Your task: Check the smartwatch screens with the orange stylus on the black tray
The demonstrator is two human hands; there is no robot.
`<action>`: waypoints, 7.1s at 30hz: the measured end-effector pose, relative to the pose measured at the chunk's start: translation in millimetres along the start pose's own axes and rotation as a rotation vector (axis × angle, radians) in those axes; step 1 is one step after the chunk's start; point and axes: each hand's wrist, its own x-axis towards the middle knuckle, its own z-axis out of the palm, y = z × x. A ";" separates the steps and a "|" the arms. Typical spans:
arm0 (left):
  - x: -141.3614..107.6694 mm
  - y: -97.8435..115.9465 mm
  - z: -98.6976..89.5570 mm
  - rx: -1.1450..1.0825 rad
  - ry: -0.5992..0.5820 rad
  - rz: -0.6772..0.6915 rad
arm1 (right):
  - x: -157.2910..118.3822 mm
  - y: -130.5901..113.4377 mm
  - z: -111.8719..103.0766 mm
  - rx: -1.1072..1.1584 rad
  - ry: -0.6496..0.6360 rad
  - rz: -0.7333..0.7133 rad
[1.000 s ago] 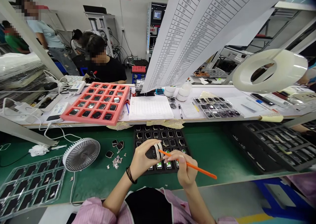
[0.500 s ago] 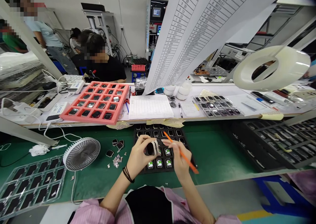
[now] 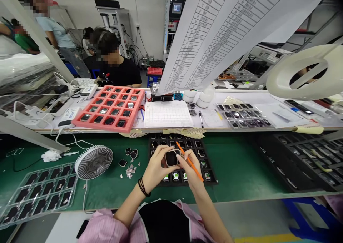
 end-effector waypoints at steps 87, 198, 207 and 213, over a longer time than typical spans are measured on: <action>16.7 -37.8 38.9 -0.568 0.023 -0.344 | 18.7 6.4 -57.9 -0.119 -0.158 0.110; 8.0 -36.3 29.8 -0.581 0.046 -0.410 | 9.9 6.0 -56.3 -0.242 -0.157 0.072; 8.5 -27.7 29.2 -0.590 0.027 -0.364 | 9.2 3.2 -56.5 -0.243 -0.186 0.070; 8.3 -33.6 29.9 -0.595 0.040 -0.396 | 8.3 3.1 -55.3 -0.244 -0.170 0.070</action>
